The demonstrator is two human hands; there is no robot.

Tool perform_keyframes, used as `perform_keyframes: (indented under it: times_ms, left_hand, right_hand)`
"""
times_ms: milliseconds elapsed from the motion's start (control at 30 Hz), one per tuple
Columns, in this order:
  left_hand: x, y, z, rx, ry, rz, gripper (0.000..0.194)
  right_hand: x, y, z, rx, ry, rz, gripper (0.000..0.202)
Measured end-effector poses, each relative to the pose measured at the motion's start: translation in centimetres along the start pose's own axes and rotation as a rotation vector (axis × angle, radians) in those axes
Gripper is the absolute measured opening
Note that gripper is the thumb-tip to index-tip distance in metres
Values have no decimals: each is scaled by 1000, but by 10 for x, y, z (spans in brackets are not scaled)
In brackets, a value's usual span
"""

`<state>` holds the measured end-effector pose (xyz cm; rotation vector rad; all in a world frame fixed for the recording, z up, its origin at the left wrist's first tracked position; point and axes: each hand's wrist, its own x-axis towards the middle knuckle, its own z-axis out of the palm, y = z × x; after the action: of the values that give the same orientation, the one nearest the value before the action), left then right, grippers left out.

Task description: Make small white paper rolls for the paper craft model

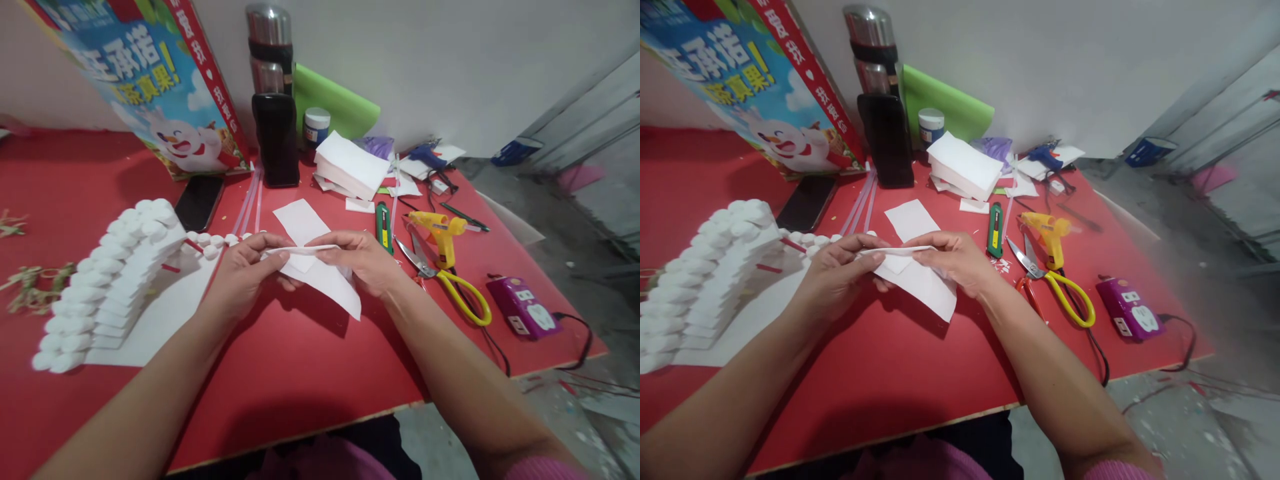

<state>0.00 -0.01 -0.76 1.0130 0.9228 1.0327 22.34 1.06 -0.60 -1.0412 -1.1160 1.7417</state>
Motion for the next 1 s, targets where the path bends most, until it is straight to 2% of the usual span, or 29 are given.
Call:
perform_keyframes:
  times_ms: [167, 300, 433, 533, 667, 800, 867, 1000]
  left_hand:
    - [-1, 0, 1, -4, -3, 55, 13]
    - [-1, 2, 1, -11, 29, 46, 9]
    - [-1, 4, 1, -9, 52, 10, 17]
    - [-1, 3, 0, 96, 70, -18, 23]
    - [0, 1, -3, 251, 95, 8, 22]
    - [-1, 7, -3, 287, 105, 21, 23]
    - [-3, 10, -1, 280, 77, -1, 30]
    - [-6, 13, 3, 323, 1, -32, 41]
  right_hand:
    - [-3, -6, -5, 26, -34, -29, 17]
    - [-7, -9, -8, -76, -40, -18, 17]
    - [-9, -10, -9, -205, -38, -86, 21]
    - [-12, -15, -9, -307, -25, -113, 23]
    - [-14, -24, -14, -558, 35, -120, 25]
    - [-14, -28, -19, -477, 159, -129, 6]
    - [-13, -28, -17, -395, 187, -141, 6]
    - [-14, -22, -7, -558, 74, -101, 23]
